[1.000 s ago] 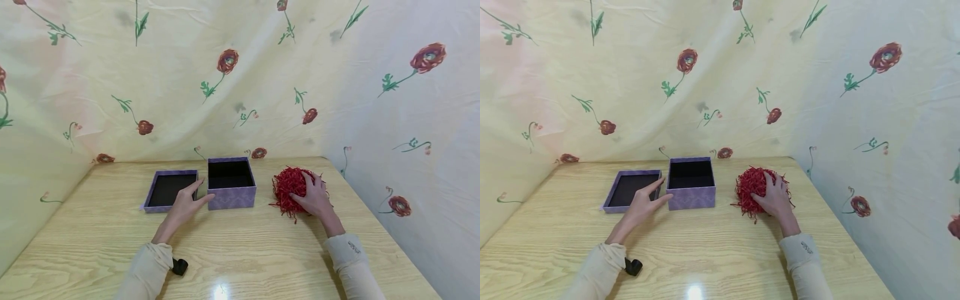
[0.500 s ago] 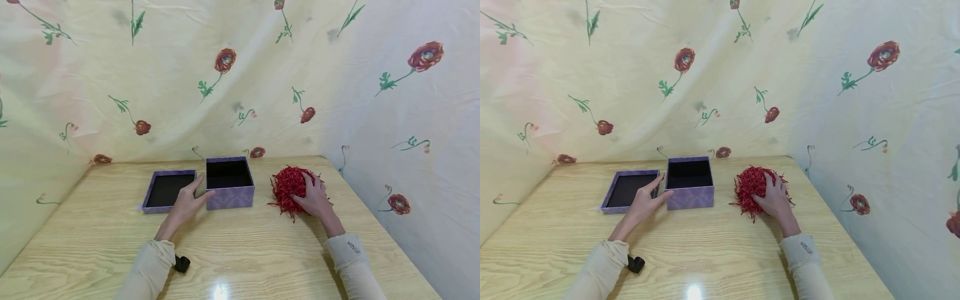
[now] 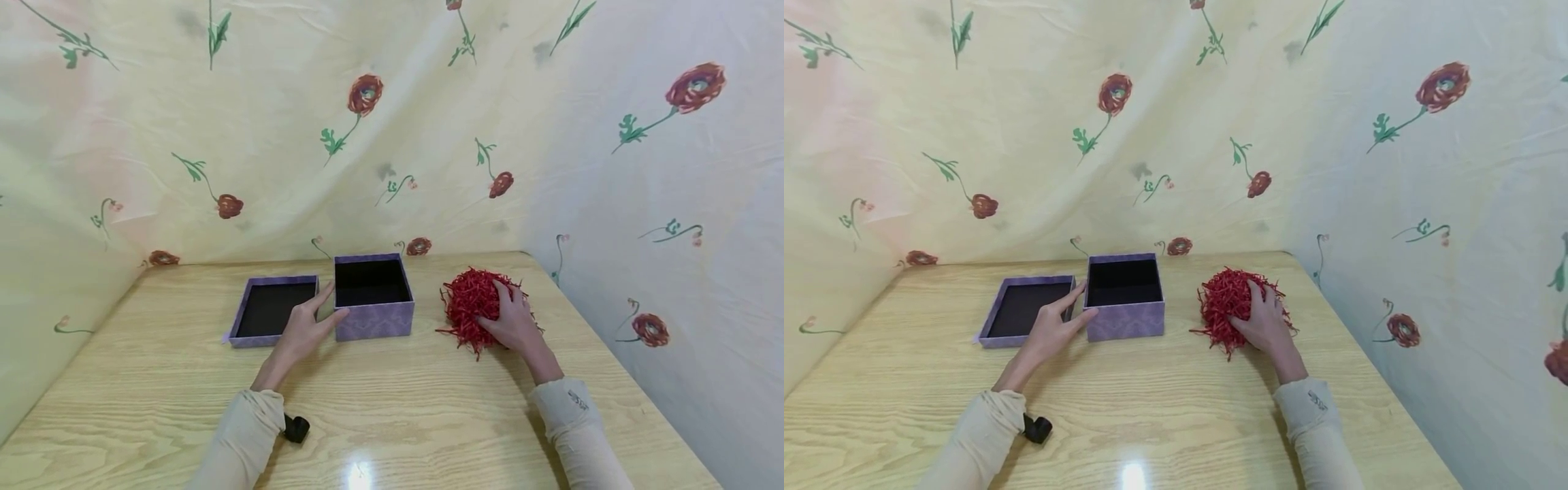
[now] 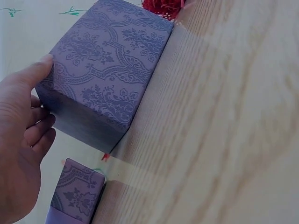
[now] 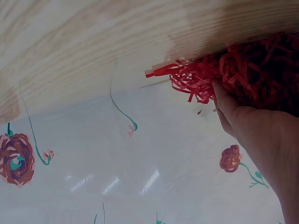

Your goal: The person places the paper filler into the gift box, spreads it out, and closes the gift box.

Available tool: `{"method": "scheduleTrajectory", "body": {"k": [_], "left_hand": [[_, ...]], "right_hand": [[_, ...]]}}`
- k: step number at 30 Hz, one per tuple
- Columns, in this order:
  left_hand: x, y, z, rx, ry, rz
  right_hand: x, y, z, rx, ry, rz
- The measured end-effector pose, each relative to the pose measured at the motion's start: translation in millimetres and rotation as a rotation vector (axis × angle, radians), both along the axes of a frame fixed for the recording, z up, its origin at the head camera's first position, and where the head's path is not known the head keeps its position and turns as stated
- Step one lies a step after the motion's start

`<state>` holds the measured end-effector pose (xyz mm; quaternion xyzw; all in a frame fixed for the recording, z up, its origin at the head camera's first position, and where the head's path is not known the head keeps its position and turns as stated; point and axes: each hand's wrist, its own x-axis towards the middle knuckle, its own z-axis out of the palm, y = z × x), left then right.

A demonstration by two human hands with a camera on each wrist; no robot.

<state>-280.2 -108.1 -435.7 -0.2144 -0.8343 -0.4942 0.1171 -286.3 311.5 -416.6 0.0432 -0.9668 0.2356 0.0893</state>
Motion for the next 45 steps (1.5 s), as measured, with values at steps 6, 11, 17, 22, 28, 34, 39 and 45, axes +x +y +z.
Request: {"method": "scheduleTrajectory", "body": {"k": [6,11,17,22,28,34,39,45], "left_hand": [[-1.6,-2.5,-0.9,0.006,0.006,-0.003],[-3.3,-3.9,-0.9,0.001,-0.008,-0.020],[-2.7,-4.6,-1.3,0.009,-0.019,-0.027],[-1.8,-5.0,-0.8,0.008,-0.021,-0.031],[-2.3,-5.9,0.2,0.012,-0.036,-0.038],[-2.4,-5.8,1.5,-0.004,-0.023,-0.023],[-2.7,-5.2,1.1,-0.006,-0.017,-0.026],[-2.4,-4.3,0.0,-0.008,-0.017,-0.019]], "right_hand": [[-1.8,1,2.4,0.005,-0.007,-0.001],[-4.7,5,1.6,0.019,0.002,0.002],[-5.0,8,0.5,0.003,0.001,0.009],[-3.9,11,2.9,-0.016,0.023,0.022],[-5.2,15,9.5,-0.013,0.008,0.034],[-10.2,16,20.1,-0.024,-0.007,0.055],[-12.4,14,26.3,-0.040,0.007,0.058],[-14.4,12,35.5,-0.088,0.057,0.088]]}}
